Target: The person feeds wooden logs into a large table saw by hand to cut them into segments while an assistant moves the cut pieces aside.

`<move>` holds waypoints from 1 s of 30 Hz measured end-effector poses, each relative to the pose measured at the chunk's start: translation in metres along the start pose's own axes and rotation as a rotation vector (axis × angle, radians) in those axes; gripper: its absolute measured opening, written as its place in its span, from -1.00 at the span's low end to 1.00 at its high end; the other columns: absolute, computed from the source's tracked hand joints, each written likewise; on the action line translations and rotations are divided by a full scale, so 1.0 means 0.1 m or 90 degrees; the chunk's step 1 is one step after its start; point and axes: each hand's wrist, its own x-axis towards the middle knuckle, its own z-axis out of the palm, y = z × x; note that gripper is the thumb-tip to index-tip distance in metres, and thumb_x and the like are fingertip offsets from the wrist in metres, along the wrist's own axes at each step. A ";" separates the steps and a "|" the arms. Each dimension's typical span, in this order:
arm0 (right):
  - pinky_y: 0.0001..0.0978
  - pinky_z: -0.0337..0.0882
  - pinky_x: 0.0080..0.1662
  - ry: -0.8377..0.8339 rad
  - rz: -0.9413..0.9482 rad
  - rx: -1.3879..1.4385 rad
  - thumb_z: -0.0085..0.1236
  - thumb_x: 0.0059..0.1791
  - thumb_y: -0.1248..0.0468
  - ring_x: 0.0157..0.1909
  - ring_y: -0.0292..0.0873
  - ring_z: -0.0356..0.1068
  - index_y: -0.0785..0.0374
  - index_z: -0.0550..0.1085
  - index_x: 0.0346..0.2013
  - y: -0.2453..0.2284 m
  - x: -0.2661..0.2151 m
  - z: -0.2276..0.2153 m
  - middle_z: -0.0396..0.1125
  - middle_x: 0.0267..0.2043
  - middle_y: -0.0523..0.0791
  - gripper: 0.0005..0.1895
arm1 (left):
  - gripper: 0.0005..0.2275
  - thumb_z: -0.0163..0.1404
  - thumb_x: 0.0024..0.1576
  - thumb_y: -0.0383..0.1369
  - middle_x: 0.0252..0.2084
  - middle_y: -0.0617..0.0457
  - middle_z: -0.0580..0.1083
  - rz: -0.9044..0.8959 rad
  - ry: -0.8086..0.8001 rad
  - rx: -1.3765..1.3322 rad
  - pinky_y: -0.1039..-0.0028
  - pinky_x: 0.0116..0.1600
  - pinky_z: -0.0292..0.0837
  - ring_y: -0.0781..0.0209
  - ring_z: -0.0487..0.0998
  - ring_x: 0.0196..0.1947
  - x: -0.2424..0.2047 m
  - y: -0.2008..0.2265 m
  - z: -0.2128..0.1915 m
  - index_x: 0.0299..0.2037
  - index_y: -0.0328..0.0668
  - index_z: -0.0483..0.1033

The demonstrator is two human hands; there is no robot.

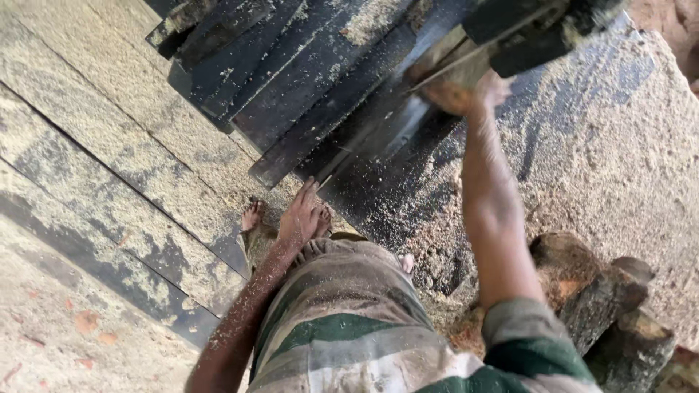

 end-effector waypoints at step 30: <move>-0.38 0.61 -0.33 0.032 -0.258 0.522 -0.09 0.21 0.11 -0.26 -0.26 0.55 0.22 0.53 0.01 2.47 -3.61 -0.06 0.54 -0.19 -0.04 -0.68 | -0.40 0.11 0.17 -0.05 0.13 -0.31 0.47 -0.350 -0.031 -0.580 0.12 0.15 0.59 -0.09 0.56 0.11 -0.14 -0.49 -1.05 0.18 -0.52 0.36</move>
